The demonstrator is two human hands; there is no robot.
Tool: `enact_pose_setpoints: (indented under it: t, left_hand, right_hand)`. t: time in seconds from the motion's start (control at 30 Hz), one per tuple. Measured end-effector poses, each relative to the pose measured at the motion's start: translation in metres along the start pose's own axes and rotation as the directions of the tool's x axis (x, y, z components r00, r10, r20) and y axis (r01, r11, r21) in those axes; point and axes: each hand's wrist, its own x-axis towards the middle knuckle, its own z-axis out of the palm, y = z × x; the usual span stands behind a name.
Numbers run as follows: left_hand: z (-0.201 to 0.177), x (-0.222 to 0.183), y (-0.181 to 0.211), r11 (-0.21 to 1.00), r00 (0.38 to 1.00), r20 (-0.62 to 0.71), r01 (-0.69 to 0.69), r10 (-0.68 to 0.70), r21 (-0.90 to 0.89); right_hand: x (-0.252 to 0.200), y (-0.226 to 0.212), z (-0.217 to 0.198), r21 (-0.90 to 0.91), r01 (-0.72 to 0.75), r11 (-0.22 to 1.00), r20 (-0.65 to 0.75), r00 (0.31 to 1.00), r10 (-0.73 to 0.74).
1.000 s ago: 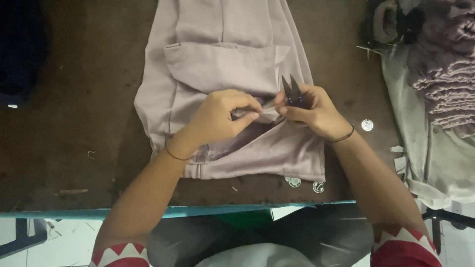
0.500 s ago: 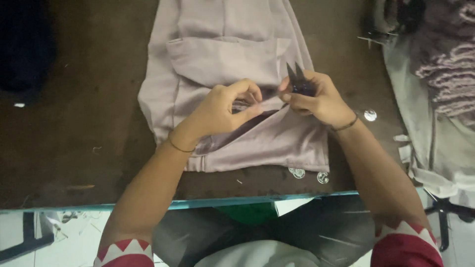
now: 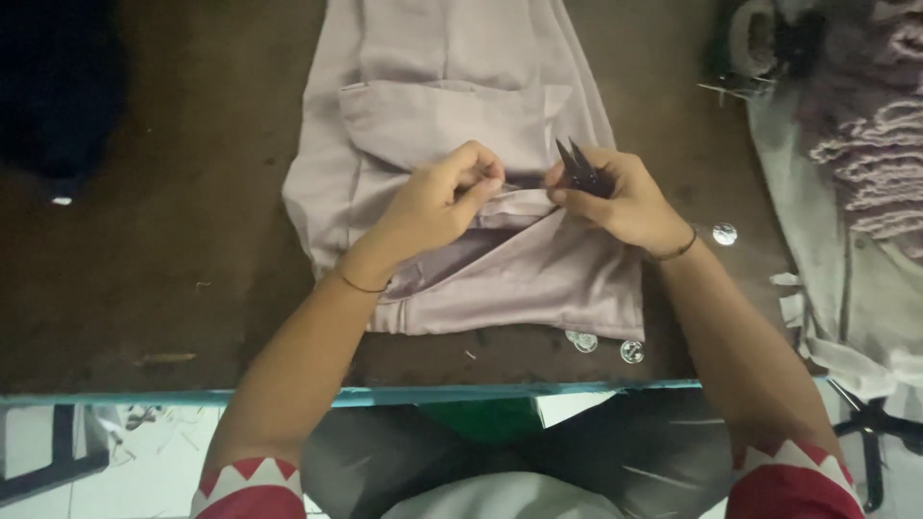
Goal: Trimming loose threads from a pair of trousers using snips and then folding the garment
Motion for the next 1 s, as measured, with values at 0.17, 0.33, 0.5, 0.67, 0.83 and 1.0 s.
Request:
enact_pose_setpoints:
  t: [0.17,0.33,0.5,0.67,0.83,1.0]
  left_hand:
    - [0.004,0.003,-0.01,0.997,0.997,-0.025,-0.068,0.069,0.037]
    - [0.003,0.003,-0.004,0.986,0.99,-0.06,-0.122,0.129,0.11]
    - [0.007,0.001,-0.01,0.985,0.992,-0.026,-0.123,0.127,0.117]
    - [0.002,-0.006,0.008,0.985,0.991,-0.018,-0.133,0.136,0.114]
    - [0.001,-0.007,0.01,0.984,0.988,-0.023,-0.149,0.152,0.1]
    - [0.004,-0.006,0.01,0.982,0.984,-0.024,-0.174,0.176,0.077]
  right_hand:
    - [-0.007,-0.002,0.008,-0.449,0.303,0.84,0.056,0.948,-0.312]
    - [-0.015,-0.036,0.015,-0.442,0.447,0.777,0.129,0.889,-0.438]
    - [-0.021,-0.034,0.021,-0.46,0.298,0.837,0.108,0.954,-0.28]
    - [-0.021,-0.032,0.02,-0.461,0.219,0.86,0.079,0.975,-0.206]
    - [-0.022,-0.032,0.02,-0.456,0.21,0.865,0.07,0.977,-0.201]
    - [-0.024,-0.034,0.024,-0.461,0.208,0.863,0.089,0.978,-0.188]
